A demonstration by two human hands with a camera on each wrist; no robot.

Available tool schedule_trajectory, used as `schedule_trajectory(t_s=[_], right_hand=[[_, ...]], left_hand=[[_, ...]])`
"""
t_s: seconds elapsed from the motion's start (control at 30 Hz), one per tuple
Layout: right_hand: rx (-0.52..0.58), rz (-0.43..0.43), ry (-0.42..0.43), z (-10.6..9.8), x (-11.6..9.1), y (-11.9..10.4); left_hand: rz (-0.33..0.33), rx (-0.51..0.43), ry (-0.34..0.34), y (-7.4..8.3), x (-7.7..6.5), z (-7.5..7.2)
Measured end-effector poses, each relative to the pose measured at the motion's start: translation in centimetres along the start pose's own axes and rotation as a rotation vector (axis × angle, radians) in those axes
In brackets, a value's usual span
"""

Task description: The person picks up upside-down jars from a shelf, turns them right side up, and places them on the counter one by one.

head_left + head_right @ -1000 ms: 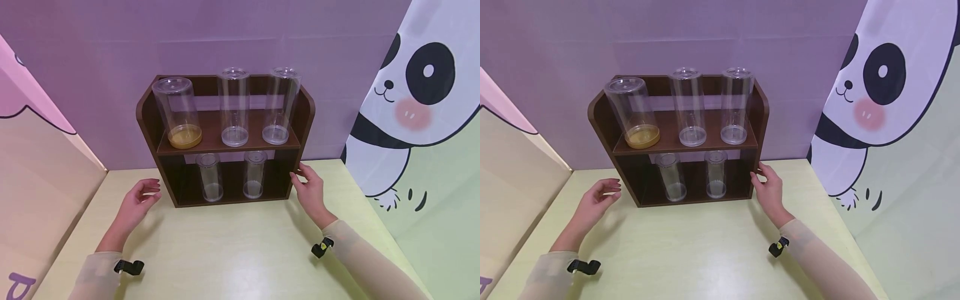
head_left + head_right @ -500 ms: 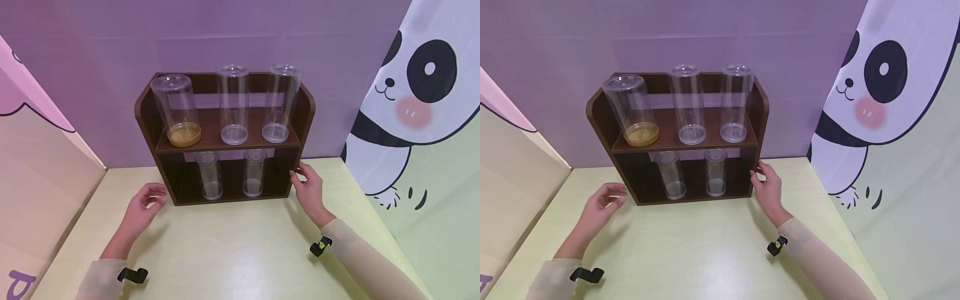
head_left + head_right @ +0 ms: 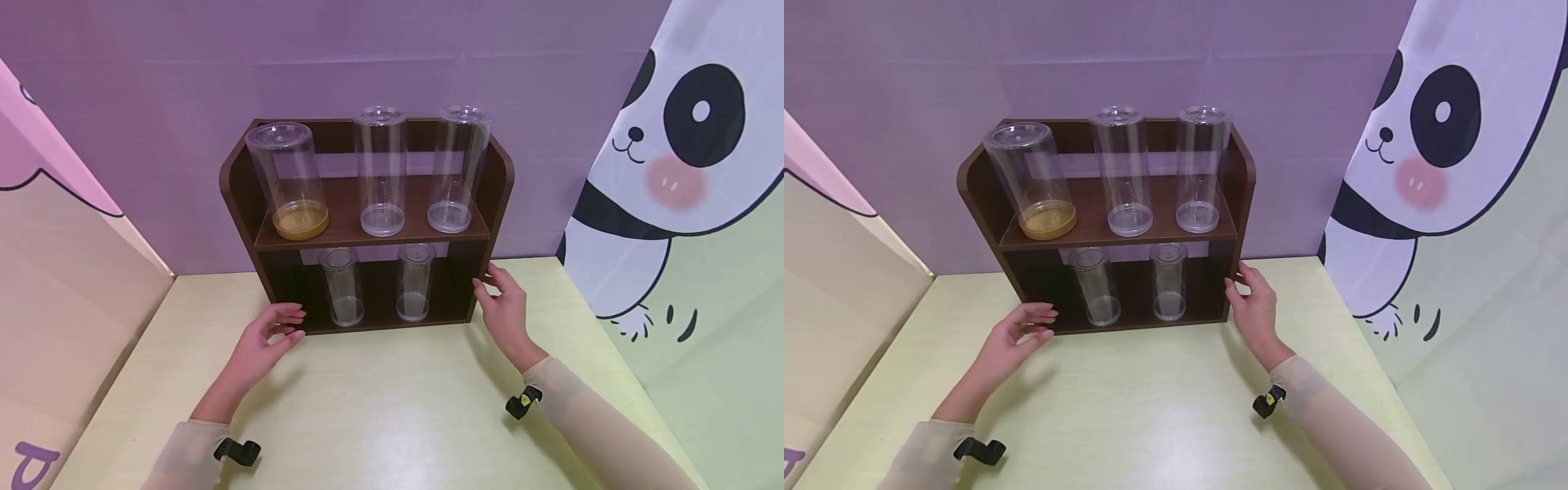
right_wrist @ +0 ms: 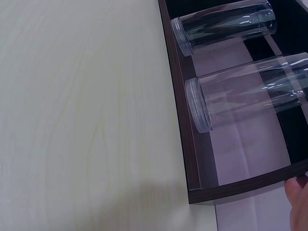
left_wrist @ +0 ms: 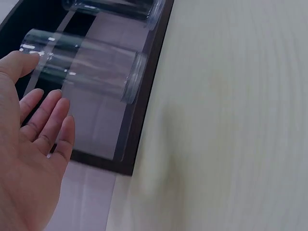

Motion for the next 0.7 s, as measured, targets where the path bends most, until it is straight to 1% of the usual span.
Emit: schedule_trajectory(t_s=[0.17,0.4,0.57,0.7], right_hand=[[-0.004,0.010,0.002,0.0,0.1,0.3],[-0.022,0.015,-0.004,0.0,0.1,0.0],[-0.038,0.008,-0.003,0.0,0.0,0.0],[-0.026,0.013,-0.001,0.0,0.0,0.2]], left_hand=[[-0.001,-0.013,-0.031,-0.6,0.5,1.4],[-0.002,-0.002,-0.061,-1.1,1.2,2.7],[-0.021,-0.005,-0.057,-1.4,1.9,3.3],[-0.042,-0.010,-0.045,-1.6,2.4,3.8]])
Point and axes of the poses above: each hand's wrist, its own x-axis towards the middle knuckle, its own z-axis out of the palm, y = z × x, the point moved 8 cm from there along x, towards the middle knuckle, and after that the axes turned 9 degrees about z, right-handed, at the moved point
